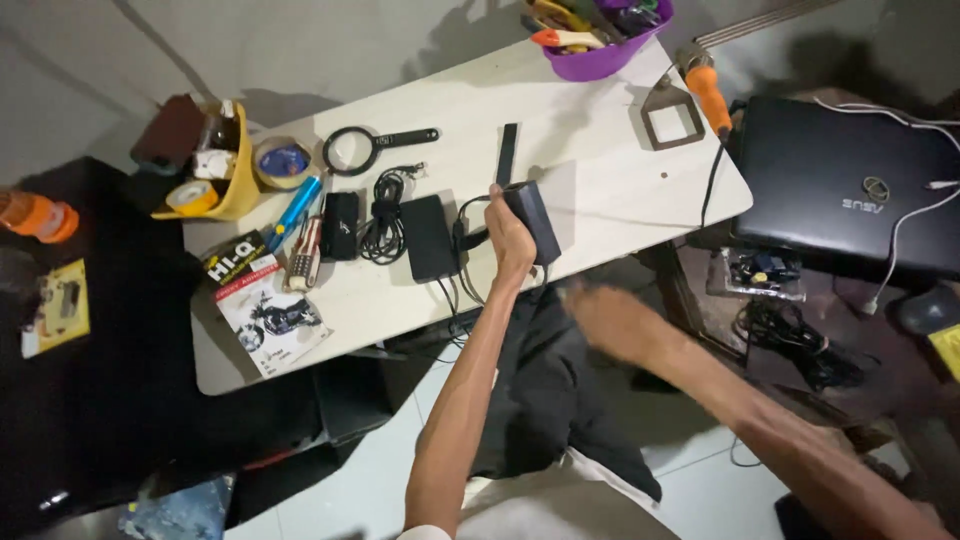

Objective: Using a small hand tool to pry open the plastic casing of an electronic power adapter on a workbench.

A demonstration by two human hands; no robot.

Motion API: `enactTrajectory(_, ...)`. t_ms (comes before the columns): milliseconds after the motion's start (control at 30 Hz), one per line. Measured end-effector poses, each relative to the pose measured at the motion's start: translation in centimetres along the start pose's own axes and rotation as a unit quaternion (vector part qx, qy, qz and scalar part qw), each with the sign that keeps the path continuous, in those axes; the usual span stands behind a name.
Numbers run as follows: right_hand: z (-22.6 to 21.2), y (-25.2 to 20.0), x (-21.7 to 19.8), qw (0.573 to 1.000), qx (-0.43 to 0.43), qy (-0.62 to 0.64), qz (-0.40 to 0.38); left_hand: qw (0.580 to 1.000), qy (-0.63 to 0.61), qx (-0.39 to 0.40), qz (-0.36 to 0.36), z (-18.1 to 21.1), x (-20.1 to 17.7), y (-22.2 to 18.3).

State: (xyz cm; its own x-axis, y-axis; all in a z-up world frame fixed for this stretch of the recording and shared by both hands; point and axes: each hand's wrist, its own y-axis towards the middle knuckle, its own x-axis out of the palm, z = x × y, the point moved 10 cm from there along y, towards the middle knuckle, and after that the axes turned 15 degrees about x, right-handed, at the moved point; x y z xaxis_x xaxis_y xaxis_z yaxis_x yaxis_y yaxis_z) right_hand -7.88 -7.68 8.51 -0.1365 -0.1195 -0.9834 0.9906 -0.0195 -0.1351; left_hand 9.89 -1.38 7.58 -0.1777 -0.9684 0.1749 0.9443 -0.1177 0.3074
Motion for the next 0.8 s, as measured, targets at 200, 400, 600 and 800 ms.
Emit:
enactTrajectory(200,2.8,-3.7,-4.4,0.926,0.105,0.362,0.021,0.987,-0.134,-0.080,0.024,-2.0,-0.2,0.0)
enactTrajectory(400,6.1,-3.0,-0.8,0.861,0.150,0.481,0.071,0.949,-0.257,-0.179,0.034,-0.3,2.1,-1.6)
enactTrajectory(600,5.7,-0.2,-7.8,0.874,0.130,0.459,0.096,0.950,-0.240,-0.196,0.046,0.5,2.2,-1.5)
enactTrajectory(800,5.0,3.1,-11.9,0.899,0.094,0.413,0.112,0.930,-0.235,-0.247,0.134,-1.7,1.9,-2.7)
